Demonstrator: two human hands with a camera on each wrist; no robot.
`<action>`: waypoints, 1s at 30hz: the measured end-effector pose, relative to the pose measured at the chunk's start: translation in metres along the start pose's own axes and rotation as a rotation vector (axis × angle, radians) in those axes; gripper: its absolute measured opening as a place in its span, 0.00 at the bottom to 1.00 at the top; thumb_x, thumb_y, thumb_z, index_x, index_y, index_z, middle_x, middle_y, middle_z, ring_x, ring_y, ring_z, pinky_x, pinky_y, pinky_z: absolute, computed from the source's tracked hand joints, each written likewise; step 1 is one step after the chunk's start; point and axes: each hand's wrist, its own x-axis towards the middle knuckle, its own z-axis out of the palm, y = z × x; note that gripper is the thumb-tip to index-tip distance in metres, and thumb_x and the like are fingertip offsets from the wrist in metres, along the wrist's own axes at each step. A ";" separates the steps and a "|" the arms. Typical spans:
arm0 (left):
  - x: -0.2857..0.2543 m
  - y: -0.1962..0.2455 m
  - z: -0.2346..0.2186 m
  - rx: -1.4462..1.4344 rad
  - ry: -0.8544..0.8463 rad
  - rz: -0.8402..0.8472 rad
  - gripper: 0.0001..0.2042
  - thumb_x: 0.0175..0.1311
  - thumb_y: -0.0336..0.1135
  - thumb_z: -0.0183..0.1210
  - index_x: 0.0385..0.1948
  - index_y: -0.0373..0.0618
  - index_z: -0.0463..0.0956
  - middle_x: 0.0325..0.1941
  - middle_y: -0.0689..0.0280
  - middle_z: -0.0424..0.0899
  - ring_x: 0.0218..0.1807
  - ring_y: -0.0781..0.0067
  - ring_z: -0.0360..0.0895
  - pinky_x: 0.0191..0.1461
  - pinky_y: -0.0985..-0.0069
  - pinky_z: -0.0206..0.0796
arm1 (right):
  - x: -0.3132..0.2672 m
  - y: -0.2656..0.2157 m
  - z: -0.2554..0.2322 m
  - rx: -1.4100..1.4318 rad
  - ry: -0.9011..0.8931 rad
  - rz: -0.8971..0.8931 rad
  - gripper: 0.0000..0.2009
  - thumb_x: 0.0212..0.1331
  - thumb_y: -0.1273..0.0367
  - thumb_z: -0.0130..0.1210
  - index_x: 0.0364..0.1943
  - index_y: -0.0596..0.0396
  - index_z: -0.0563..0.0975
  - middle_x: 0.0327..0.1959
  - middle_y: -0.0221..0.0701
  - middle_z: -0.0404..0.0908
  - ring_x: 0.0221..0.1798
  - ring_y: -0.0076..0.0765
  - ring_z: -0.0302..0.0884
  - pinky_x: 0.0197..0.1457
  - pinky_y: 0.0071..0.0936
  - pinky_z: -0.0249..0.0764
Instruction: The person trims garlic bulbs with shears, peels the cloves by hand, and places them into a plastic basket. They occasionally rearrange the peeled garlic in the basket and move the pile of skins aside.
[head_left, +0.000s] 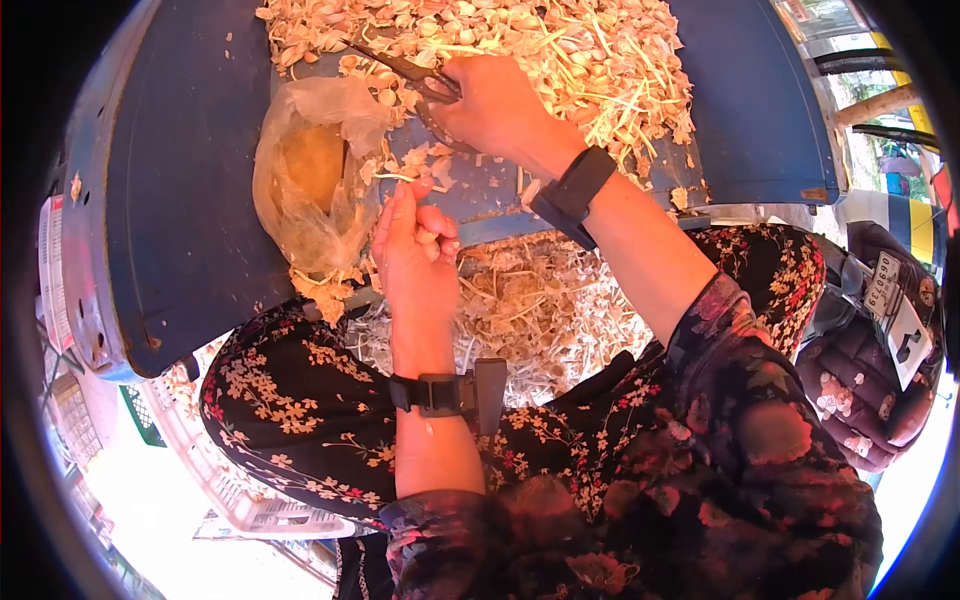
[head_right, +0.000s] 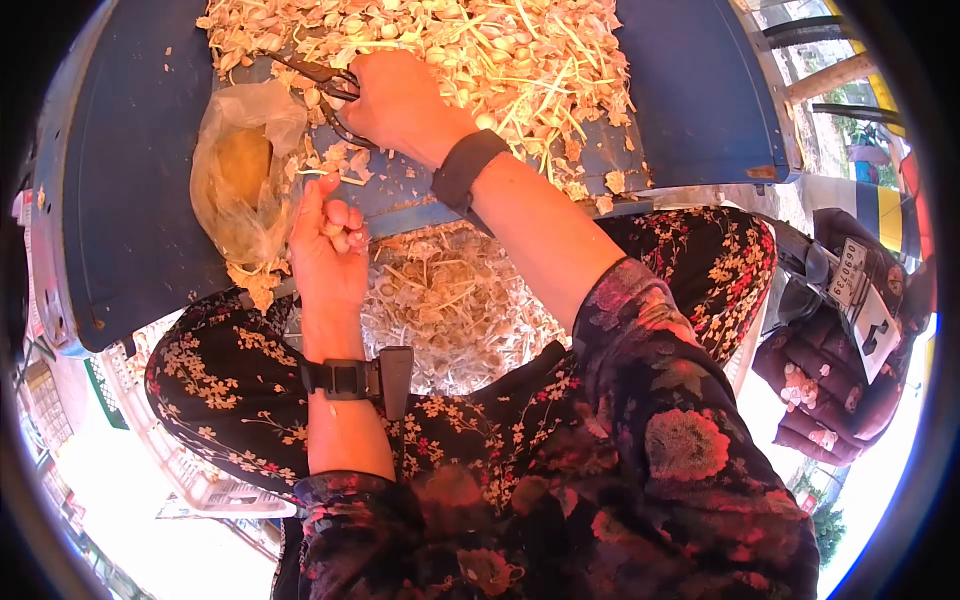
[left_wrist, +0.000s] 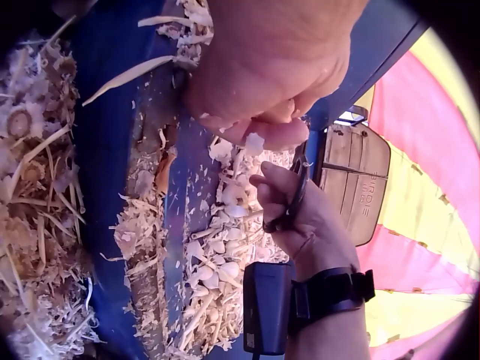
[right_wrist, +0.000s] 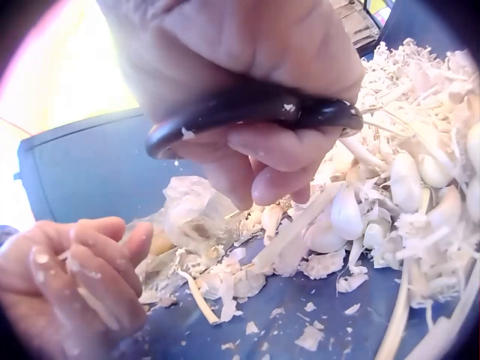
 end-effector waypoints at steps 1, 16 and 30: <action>-0.001 0.000 -0.001 -0.003 -0.019 -0.003 0.13 0.67 0.41 0.54 0.43 0.42 0.74 0.21 0.73 0.72 0.24 0.83 0.67 0.24 0.85 0.55 | 0.007 -0.004 0.009 0.043 0.018 0.031 0.12 0.44 0.65 0.61 0.26 0.60 0.76 0.22 0.45 0.78 0.30 0.51 0.79 0.35 0.41 0.73; 0.005 0.004 0.009 -0.159 0.044 -0.034 0.20 0.71 0.49 0.42 0.49 0.42 0.71 0.42 0.63 0.78 0.38 0.73 0.77 0.31 0.83 0.69 | -0.029 -0.023 -0.020 1.237 -0.376 0.182 0.06 0.54 0.75 0.58 0.35 0.61 0.77 0.28 0.31 0.83 0.27 0.20 0.78 0.27 0.18 0.72; 0.004 -0.001 -0.005 -0.300 -0.070 -0.088 0.08 0.68 0.38 0.52 0.35 0.45 0.72 0.26 0.72 0.70 0.26 0.81 0.67 0.18 0.91 0.55 | -0.016 0.044 -0.029 0.112 -0.018 0.143 0.09 0.48 0.67 0.62 0.27 0.58 0.76 0.21 0.38 0.78 0.23 0.37 0.76 0.28 0.32 0.71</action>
